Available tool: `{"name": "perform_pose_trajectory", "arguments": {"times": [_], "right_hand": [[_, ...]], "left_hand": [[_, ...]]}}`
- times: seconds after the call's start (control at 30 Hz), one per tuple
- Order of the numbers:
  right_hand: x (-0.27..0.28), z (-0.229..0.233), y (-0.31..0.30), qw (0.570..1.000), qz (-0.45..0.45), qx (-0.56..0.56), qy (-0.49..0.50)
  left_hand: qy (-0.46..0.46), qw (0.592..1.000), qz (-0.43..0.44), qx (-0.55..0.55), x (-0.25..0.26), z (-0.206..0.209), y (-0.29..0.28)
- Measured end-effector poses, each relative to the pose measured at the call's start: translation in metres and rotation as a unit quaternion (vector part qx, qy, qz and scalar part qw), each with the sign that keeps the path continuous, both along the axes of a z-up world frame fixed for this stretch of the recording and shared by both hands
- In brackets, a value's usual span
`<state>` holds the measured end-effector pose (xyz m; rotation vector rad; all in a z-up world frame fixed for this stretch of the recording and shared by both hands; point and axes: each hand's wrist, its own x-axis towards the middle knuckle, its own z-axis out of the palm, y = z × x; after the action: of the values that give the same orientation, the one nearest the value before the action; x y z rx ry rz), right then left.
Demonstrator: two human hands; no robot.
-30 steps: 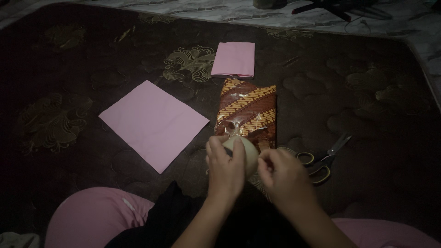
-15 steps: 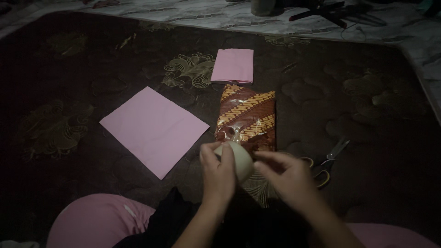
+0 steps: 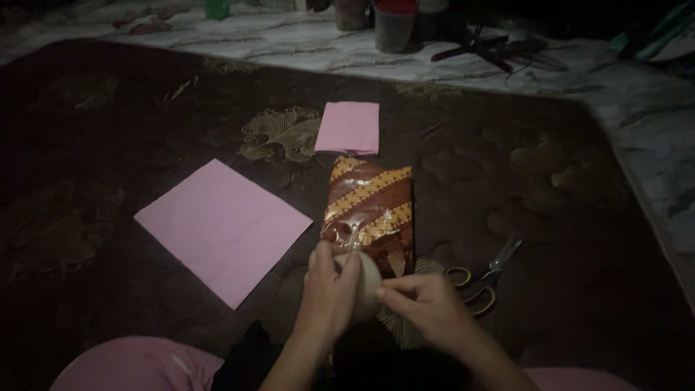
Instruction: The person wraps a rectangular gift with patterned paper, folds the edges, and secures them with clear tape. They use scissors to cut the tape and continue folding and taping the remaining sides.
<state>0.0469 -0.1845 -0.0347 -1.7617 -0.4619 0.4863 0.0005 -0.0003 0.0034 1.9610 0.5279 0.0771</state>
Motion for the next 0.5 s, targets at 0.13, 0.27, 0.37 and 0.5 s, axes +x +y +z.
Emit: {"name": "perform_pose_trajectory", "arguments": {"times": [0.13,0.27,0.37,0.5], "right_hand": [[-0.005,-0.003,0.002,0.997,-0.045,-0.045,-0.035],[-0.009,0.004,0.002,0.977,-0.087,-0.133,-0.141],[-0.01,0.012,0.002,0.982,-0.071,-0.101,-0.144],[-0.004,0.02,0.003,0.996,-0.06,-0.001,0.06]], "left_hand": [[-0.01,0.999,0.013,0.046,0.002,-0.006,-0.006],[0.004,0.997,0.007,0.076,0.007,-0.014,-0.01],[0.013,0.999,0.001,0.045,0.012,-0.016,-0.008],[0.015,1.0,-0.021,0.018,0.022,-0.006,-0.001]]}}
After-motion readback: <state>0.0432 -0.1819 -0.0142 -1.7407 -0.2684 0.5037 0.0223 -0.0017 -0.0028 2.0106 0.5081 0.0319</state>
